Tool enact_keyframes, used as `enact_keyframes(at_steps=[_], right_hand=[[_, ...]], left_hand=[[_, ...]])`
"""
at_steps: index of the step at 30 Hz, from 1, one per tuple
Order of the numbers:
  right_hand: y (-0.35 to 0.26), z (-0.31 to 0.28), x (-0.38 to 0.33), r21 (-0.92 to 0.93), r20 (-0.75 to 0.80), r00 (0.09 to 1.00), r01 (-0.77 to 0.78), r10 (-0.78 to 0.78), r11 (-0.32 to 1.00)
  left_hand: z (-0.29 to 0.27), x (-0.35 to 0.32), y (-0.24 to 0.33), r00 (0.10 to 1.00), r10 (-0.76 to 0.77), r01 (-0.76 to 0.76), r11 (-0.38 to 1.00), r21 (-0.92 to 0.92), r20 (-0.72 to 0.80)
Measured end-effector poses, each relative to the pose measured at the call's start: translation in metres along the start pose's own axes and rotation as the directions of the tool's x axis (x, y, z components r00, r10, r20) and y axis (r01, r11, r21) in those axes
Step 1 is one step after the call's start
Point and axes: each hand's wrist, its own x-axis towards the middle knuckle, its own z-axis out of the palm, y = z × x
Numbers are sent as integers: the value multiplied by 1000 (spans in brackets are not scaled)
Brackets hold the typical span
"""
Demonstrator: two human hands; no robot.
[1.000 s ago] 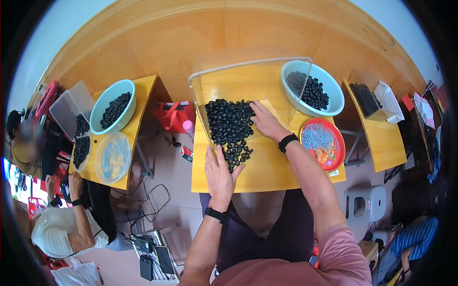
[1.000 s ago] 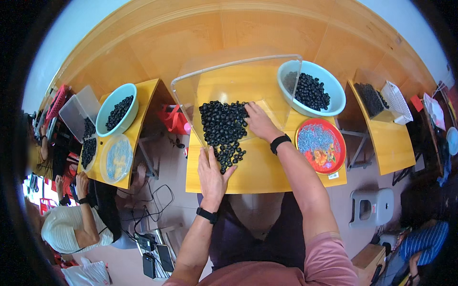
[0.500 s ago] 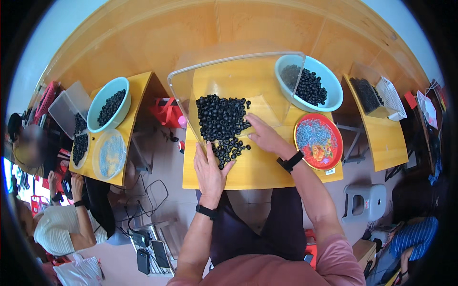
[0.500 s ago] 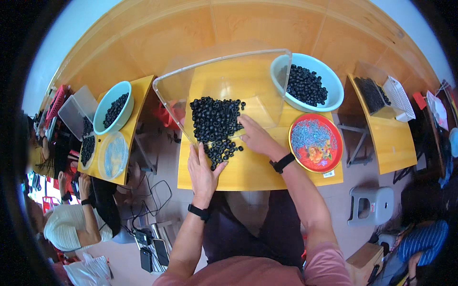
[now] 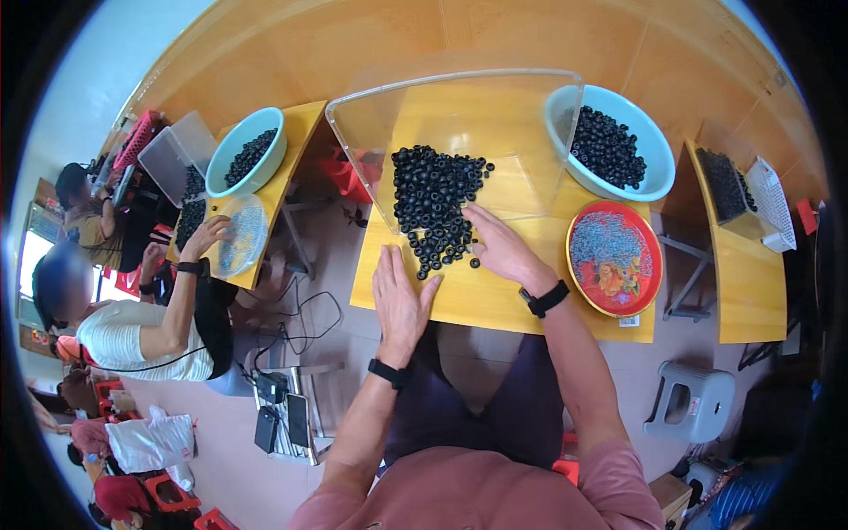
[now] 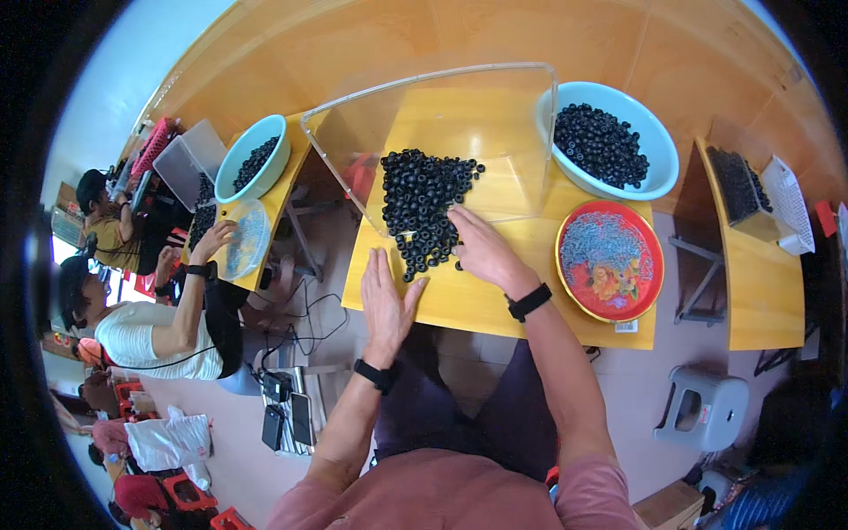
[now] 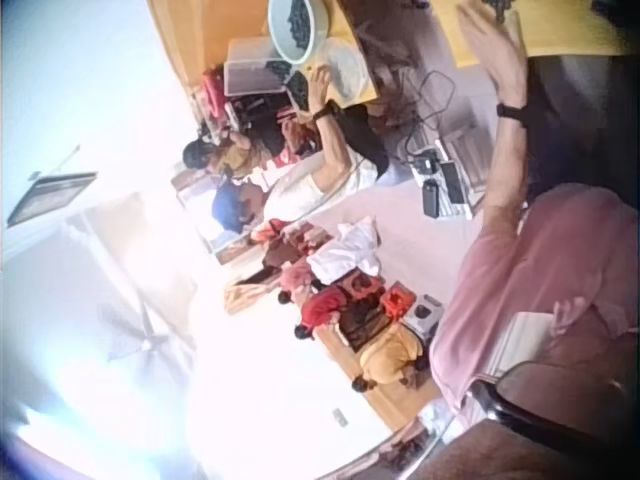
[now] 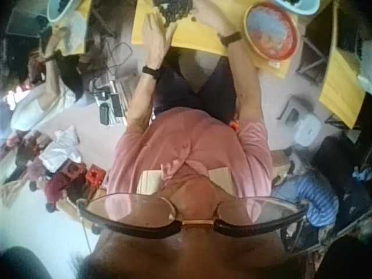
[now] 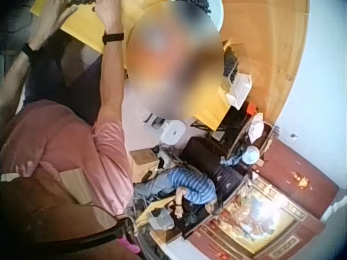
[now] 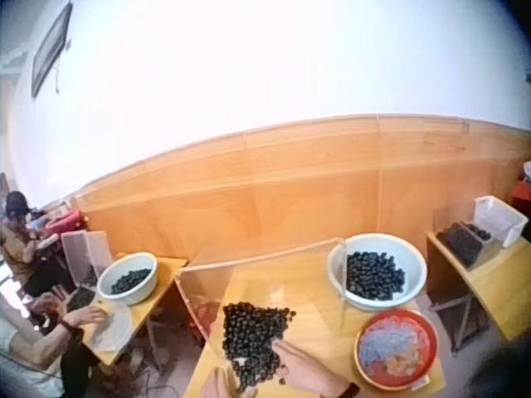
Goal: The recorder is sorting small black plastic components and inserting metal pins into them in a manufacturing workshop.
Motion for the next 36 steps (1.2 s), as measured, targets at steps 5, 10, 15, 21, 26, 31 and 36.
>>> enact_keyframes(at_steps=[5,10,15,21,26,31,36], right_hand=[[-37,-27,-23,-86,-16,978,-210,210,974],[-8,-3,-31,-49,-89,990,-119,114,992],[-21,-33,2,-153,-44,992,-122,117,981],[24,-15,62,-352,-270,935,124,-228,928],[23,-14,59,-346,-167,973,91,-157,934],[15,-21,28,-260,-45,997,50,-63,964],[6,-33,6,-59,-110,992,55,-61,997]], left_hand=[[3,-7,17,995,-16,6,995,98,101],[18,9,37,988,84,-85,996,4,131],[9,18,36,977,151,-144,988,-57,152],[20,30,44,977,167,-157,984,-86,134],[18,28,41,988,94,-82,991,-103,124],[17,27,38,987,108,-97,990,-99,116],[19,31,38,988,138,-127,982,-143,63]])
